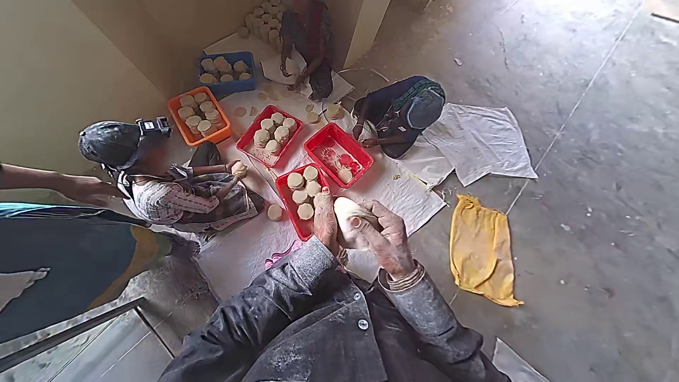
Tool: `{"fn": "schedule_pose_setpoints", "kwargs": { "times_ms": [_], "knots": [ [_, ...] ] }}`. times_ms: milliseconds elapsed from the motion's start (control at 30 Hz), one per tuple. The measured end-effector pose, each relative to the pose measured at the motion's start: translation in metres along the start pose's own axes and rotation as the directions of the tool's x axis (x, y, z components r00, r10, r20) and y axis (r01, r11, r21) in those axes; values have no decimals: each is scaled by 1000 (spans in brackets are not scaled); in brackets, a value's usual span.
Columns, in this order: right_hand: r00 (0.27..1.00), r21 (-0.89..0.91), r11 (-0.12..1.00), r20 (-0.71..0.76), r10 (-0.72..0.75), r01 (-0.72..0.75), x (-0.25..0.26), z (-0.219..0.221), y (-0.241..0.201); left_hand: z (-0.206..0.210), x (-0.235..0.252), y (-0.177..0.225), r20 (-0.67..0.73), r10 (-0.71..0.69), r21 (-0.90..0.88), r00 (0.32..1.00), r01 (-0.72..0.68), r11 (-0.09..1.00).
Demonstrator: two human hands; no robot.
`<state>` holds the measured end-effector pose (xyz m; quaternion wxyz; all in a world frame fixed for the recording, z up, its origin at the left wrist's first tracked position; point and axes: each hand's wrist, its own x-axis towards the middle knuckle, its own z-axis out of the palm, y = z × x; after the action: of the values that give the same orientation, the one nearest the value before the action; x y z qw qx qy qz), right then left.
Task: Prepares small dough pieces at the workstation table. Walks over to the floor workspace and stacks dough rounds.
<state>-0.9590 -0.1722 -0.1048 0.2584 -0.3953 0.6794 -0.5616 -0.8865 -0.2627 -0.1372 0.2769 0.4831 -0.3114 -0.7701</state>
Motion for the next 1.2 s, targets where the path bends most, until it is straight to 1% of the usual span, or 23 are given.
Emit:
{"fn": "schedule_pose_setpoints", "kwargs": {
  "times_ms": [33, 67, 100, 133, 167, 233, 300, 367, 400, 433, 467, 500, 567, 633, 700, 733, 800, 867, 933, 967, 1033, 1133, 1200],
  "knots": [
    [999, 124, 992, 15, 29, -31, 1, -7, 6, -3, 3, -3, 46, 24, 0, 999, -24, 1000],
    [997, 124, 989, 24, 77, -79, 3, -17, 17, -8, 8, -7, 125, 38, 39, 991, -43, 998],
    [991, -48, 990, 26, 133, -132, 5, -30, 30, -15, 15, -15, 225, 44, 146, 973, -78, 986],
    [977, -348, 918, 25, 210, -188, 6, -42, 41, -24, 24, -26, 340, 23, 298, 940, -130, 945],
    [941, -610, 755, 44, 335, -240, 9, -51, 44, -35, 36, -41, 451, -47, 452, 891, -182, 873],
    [843, -834, 487, 50, 535, -259, 13, -60, 51, -63, 65, -80, 551, -280, 708, 786, -263, 655],
    [816, -832, 469, 36, 577, -295, 5, -69, 66, -97, 73, -125, 533, -462, 833, 709, -343, 434],
    [774, -814, 473, 46, 632, -338, 0, -77, 75, -110, 54, -132, 537, -584, 831, 609, -501, 243],
    [739, -815, 463, 64, 671, -349, -3, -81, 81, -94, 28, -110, 466, -668, 821, 580, -564, 82],
    [699, -820, 452, 91, 709, -351, -6, -84, 88, -49, -8, -80, 80, -785, 910, 615, -365, -194],
    [661, -825, 445, 121, 741, -348, -9, -86, 97, -27, -25, -72, -128, -773, 927, 622, -203, -316],
    [621, -830, 439, 150, 769, -343, -12, -89, 107, -32, -25, -77, -143, -783, 935, 605, -177, -308],
    [533, -843, 417, 193, 824, -339, -18, -92, 126, -84, 3, -126, 7, -802, 951, 598, -253, -180],
    [484, -856, 408, 224, 846, -317, -30, -96, 152, -126, 16, -181, 81, -700, 977, 710, -196, -86],
    [440, -858, 405, 246, 864, -317, -34, -102, 170, -139, 20, -217, -36, -615, 994, 788, -37, -106],
    [398, -860, 397, 259, 880, -321, -33, -105, 175, -146, 21, -229, -101, -643, 988, 759, 1, -154],
    [318, -873, 374, 275, 907, -312, -32, -110, 187, -152, 14, -235, -128, -625, 979, 770, -4, -206],
    [286, -891, 374, 299, 910, -257, -31, -117, 203, -103, -6, -173, -151, -658, 981, 738, 31, -190],
    [257, -902, 377, 321, 912, -211, -26, -122, 217, -11, -34, -51, -279, -743, 959, 609, 212, -187],
    [243, -907, 374, 325, 914, -192, -19, -123, 221, 19, -45, -3, -332, -730, 930, 597, 336, -149],
    [232, -915, 366, 324, 917, -171, 0, -122, 231, 28, -65, 42, -351, -462, 891, 814, 442, 101],
    [241, -918, 343, 293, 925, -198, 36, -108, 263, 54, -28, 100, -324, -701, 879, 636, 476, 26],
    [255, -902, 368, 310, 916, -227, 56, -88, 302, 68, 5, 88, -320, -700, 829, 638, 546, 119]
  ]
}}
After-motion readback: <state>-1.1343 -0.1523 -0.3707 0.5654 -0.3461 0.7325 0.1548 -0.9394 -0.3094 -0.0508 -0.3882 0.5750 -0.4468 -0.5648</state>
